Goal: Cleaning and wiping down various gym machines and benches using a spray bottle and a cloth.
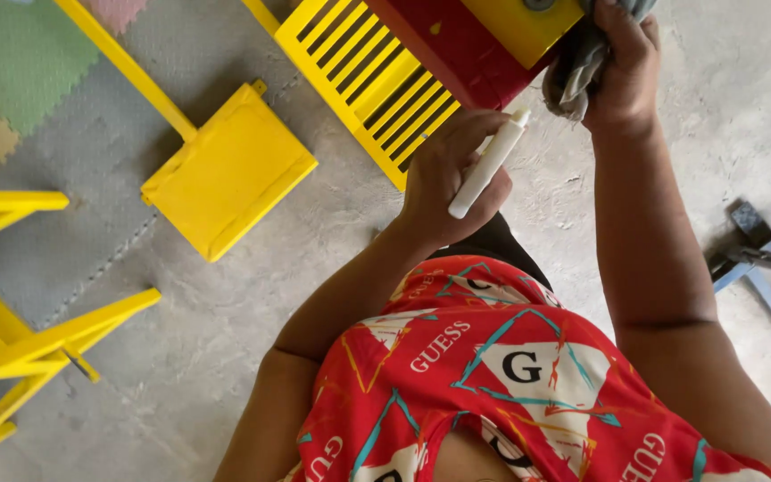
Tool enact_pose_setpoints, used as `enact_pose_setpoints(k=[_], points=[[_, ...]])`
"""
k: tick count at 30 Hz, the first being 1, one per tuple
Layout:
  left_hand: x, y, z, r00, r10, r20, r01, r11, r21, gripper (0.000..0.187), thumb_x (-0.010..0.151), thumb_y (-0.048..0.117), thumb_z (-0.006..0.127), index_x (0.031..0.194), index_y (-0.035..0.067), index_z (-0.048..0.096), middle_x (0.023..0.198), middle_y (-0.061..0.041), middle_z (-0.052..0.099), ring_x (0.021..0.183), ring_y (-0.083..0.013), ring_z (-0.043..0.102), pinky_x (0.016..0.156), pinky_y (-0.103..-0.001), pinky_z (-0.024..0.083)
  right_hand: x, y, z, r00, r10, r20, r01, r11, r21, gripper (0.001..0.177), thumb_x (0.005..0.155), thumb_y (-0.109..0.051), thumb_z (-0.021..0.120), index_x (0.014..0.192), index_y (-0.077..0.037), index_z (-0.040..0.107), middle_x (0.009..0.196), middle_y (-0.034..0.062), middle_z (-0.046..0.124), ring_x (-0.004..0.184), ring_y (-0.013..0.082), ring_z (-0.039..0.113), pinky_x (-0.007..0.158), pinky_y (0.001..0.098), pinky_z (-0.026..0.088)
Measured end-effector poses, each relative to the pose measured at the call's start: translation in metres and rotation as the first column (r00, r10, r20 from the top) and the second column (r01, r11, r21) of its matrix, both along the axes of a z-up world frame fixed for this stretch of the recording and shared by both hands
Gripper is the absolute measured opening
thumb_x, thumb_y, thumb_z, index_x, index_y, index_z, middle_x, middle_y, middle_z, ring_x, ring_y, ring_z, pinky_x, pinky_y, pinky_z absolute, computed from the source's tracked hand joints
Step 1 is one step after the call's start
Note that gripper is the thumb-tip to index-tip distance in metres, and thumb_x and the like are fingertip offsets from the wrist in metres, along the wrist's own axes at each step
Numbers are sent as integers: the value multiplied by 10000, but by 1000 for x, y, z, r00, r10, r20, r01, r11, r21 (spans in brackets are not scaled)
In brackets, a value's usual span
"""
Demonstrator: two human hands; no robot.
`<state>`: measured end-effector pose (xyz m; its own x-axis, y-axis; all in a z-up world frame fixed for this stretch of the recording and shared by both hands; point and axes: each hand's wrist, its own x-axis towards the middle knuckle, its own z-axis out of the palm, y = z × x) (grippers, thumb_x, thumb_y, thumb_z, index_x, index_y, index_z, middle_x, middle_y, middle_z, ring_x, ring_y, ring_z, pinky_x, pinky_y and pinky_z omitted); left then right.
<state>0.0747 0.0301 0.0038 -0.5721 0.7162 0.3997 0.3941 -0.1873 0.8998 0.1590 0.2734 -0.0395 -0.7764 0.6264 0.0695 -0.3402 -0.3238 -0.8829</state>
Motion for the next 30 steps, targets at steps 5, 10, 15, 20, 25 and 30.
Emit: enact_pose_setpoints(k=[5,10,15,20,25,30], points=[[16,22,5,996,69,-55,-68,997,18,408,826,52,664,1230,55,614,1171,-144,684,970,-332,712,838,-367,596,17,-13,1,998,15,59,-14,1000,-20,205,1106,-161,541,1166,4,647,980,88,703,822,183,682,737,321,547],[31,55,9,989,134,-66,-128,988,87,353,922,44,660,1270,52,599,1150,-137,684,982,-328,710,874,-363,597,15,3,-17,999,-38,10,38,998,-39,313,1020,-156,573,1298,-17,614,1143,79,718,1010,177,703,911,324,578],[56,91,14,933,324,159,-307,944,-123,366,821,11,607,1182,20,667,1137,-179,713,780,-307,724,672,-372,588,-14,54,-16,958,99,270,-285,446,849,400,958,-233,738,1244,31,644,1030,116,726,916,197,713,810,341,563],[75,125,7,872,489,33,-484,869,-101,358,828,-11,598,1183,12,635,1049,-154,697,803,-297,731,699,-354,584,-16,73,-10,858,509,67,-469,829,-305,368,1023,-219,610,1310,12,605,1169,123,704,1046,218,690,914,348,558],[90,159,8,830,558,12,-549,820,-162,391,761,-6,622,1151,-7,656,974,-184,665,731,-333,684,632,-383,552,2,110,-30,791,602,-108,-578,679,-451,514,987,-308,585,1402,-3,580,1286,136,694,1144,253,682,1028,370,546],[95,177,6,808,578,-119,-588,805,-84,272,827,5,620,1096,34,650,961,-138,680,839,-356,682,710,-382,569,-1,108,-13,787,597,-155,-580,631,-515,543,990,-340,589,1414,-4,544,1314,136,689,1212,289,664,1122,408,530]])
